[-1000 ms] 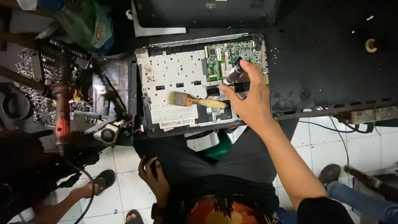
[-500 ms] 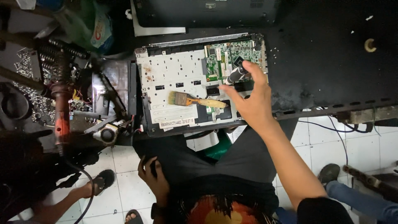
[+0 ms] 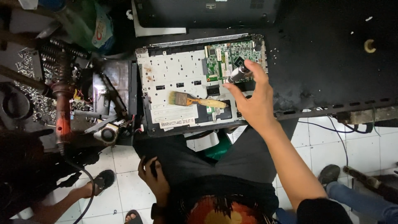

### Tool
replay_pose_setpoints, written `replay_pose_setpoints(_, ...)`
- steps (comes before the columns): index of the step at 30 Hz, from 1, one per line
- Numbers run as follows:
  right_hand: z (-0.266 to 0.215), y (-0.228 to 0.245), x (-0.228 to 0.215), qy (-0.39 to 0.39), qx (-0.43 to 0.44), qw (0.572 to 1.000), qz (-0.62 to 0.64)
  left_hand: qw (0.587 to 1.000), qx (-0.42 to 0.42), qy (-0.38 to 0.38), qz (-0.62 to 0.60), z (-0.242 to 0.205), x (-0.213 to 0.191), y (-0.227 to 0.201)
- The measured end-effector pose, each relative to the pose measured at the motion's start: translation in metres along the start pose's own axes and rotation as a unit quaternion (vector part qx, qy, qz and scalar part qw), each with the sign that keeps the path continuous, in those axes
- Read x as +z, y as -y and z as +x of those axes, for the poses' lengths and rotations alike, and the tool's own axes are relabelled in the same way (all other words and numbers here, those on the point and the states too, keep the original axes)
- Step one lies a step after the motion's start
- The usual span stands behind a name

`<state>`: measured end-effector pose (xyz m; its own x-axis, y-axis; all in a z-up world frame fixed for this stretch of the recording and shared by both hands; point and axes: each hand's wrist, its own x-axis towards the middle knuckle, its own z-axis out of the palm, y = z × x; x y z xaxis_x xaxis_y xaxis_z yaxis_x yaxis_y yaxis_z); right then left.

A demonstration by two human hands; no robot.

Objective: The person cleans the internal components of a disassembled electronic device using a brush and a small spray bottle. They then open a black case containing a set of screwdriver bits and select a bit.

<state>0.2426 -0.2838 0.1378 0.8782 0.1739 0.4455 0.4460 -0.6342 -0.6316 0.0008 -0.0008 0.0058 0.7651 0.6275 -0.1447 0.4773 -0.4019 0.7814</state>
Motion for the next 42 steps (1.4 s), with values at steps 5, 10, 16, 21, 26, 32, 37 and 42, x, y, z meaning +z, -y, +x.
replay_pose_setpoints(5,0.005,0.009,-0.005,0.039,0.071,0.996,0.029,1.0,0.001,-0.005,-0.008,0.0,0.002,-0.002)
replay_pose_setpoints(10,0.001,0.0,-0.003,0.04,0.018,0.999,0.029,1.0,-0.002,-0.006,-0.005,0.0,0.001,0.001)
replay_pose_setpoints(16,0.003,0.006,-0.003,-0.006,0.031,1.0,0.0,1.0,-0.002,-0.004,-0.008,-0.001,0.0,0.0)
replay_pose_setpoints(21,0.004,0.006,-0.003,-0.003,0.027,1.0,0.003,1.0,-0.02,-0.002,-0.017,0.001,0.0,-0.005)
replay_pose_setpoints(26,-0.004,-0.007,0.001,-0.013,-0.018,1.0,0.011,1.0,-0.019,-0.003,-0.018,0.001,0.0,-0.003)
replay_pose_setpoints(32,0.001,0.004,0.002,-0.039,-0.015,0.999,0.001,1.0,0.005,-0.009,-0.008,0.0,0.002,0.008)
replay_pose_setpoints(37,0.011,0.024,-0.006,-0.024,-0.006,0.992,0.121,0.999,0.029,-0.014,0.014,0.001,0.003,0.012)
replay_pose_setpoints(42,0.009,0.025,-0.005,-0.071,0.023,0.982,0.174,0.998,-0.055,0.027,-0.023,0.006,-0.003,-0.014)
